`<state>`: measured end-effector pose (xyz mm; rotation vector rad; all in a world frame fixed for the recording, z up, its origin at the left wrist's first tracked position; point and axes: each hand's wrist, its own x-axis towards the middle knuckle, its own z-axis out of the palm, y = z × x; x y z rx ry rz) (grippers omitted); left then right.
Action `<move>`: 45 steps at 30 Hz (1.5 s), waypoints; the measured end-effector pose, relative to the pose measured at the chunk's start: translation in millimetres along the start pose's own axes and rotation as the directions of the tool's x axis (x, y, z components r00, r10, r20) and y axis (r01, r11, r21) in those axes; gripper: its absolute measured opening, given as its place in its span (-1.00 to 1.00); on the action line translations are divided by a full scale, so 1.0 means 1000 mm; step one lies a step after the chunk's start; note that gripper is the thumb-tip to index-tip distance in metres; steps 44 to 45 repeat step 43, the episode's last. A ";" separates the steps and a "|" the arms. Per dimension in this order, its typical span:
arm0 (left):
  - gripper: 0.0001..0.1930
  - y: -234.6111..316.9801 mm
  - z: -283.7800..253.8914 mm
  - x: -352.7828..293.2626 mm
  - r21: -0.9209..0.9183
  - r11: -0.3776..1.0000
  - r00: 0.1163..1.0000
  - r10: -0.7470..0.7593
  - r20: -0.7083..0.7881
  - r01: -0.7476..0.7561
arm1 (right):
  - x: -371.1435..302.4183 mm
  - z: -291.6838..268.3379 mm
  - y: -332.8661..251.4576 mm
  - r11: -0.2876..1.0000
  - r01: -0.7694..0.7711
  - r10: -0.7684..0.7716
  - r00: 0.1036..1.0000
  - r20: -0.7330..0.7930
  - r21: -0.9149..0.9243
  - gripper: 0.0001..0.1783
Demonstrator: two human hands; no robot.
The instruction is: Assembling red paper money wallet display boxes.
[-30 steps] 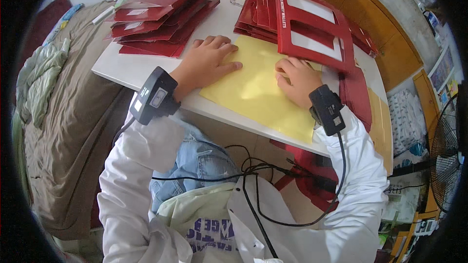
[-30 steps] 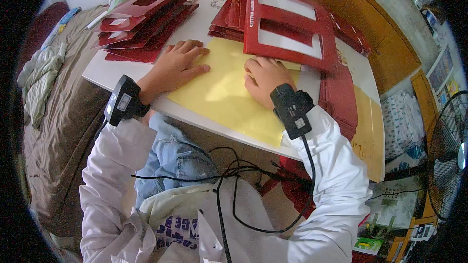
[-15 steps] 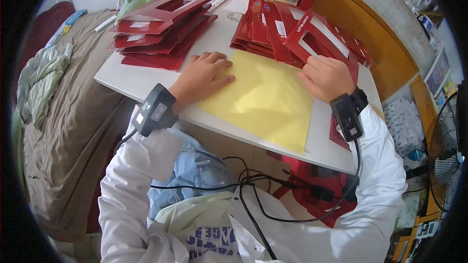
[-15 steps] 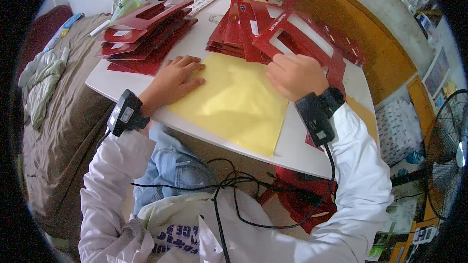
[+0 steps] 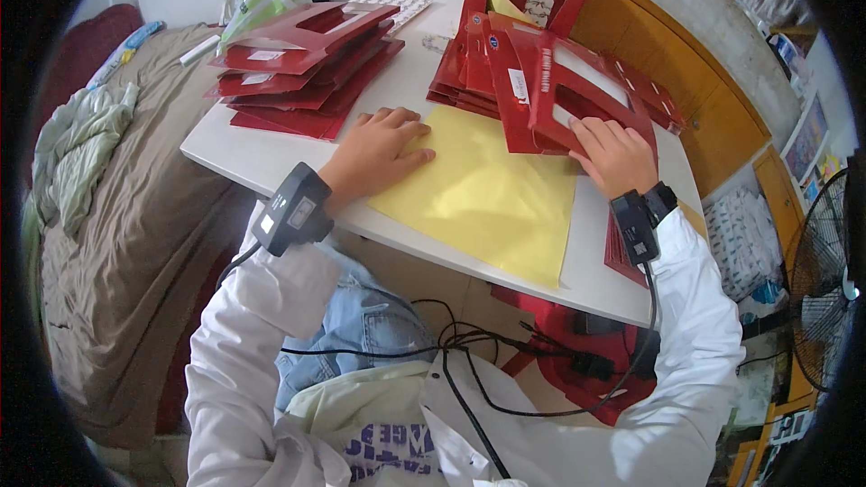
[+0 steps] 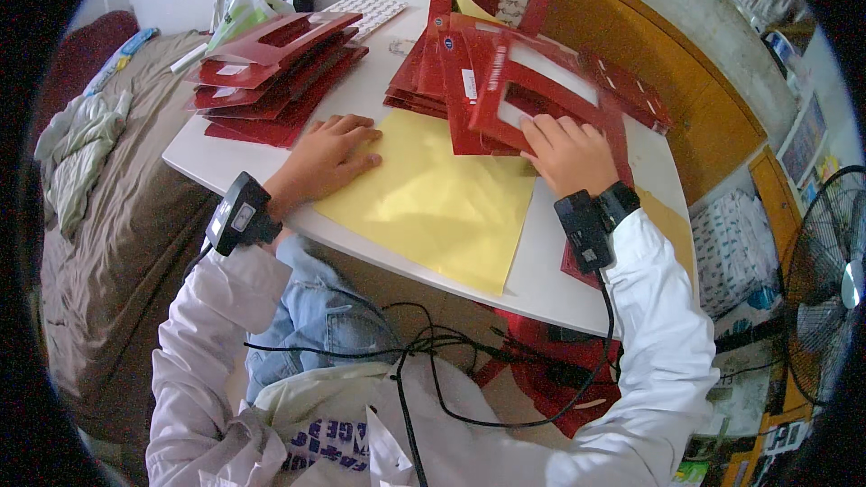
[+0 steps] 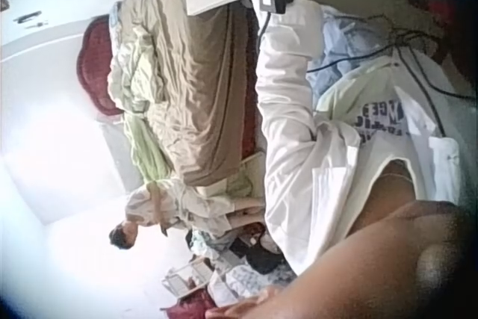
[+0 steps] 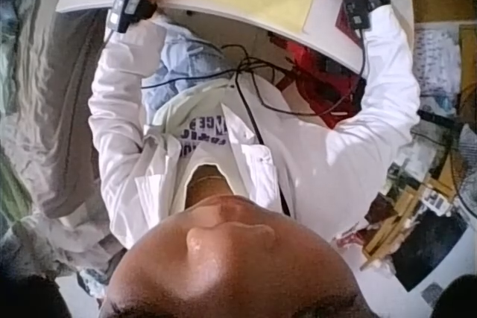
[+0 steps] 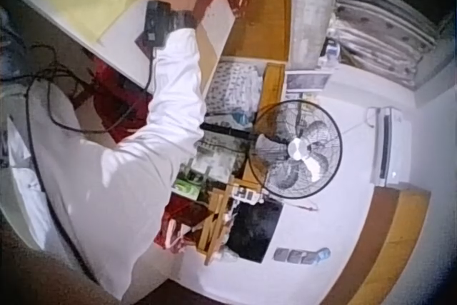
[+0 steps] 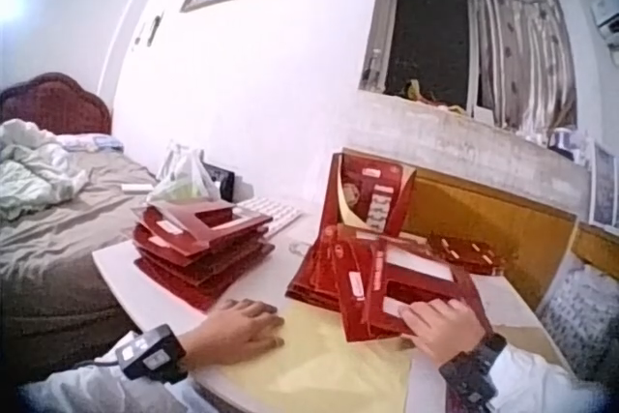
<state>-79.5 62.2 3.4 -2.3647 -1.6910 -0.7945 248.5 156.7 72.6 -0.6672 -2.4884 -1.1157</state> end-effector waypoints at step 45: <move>-0.64 0.001 0.000 -0.003 0.012 1.000 0.999 0.013 -0.039 -0.012 | 0.109 0.054 0.038 0.967 -0.246 0.225 0.949 0.221 0.073 -0.14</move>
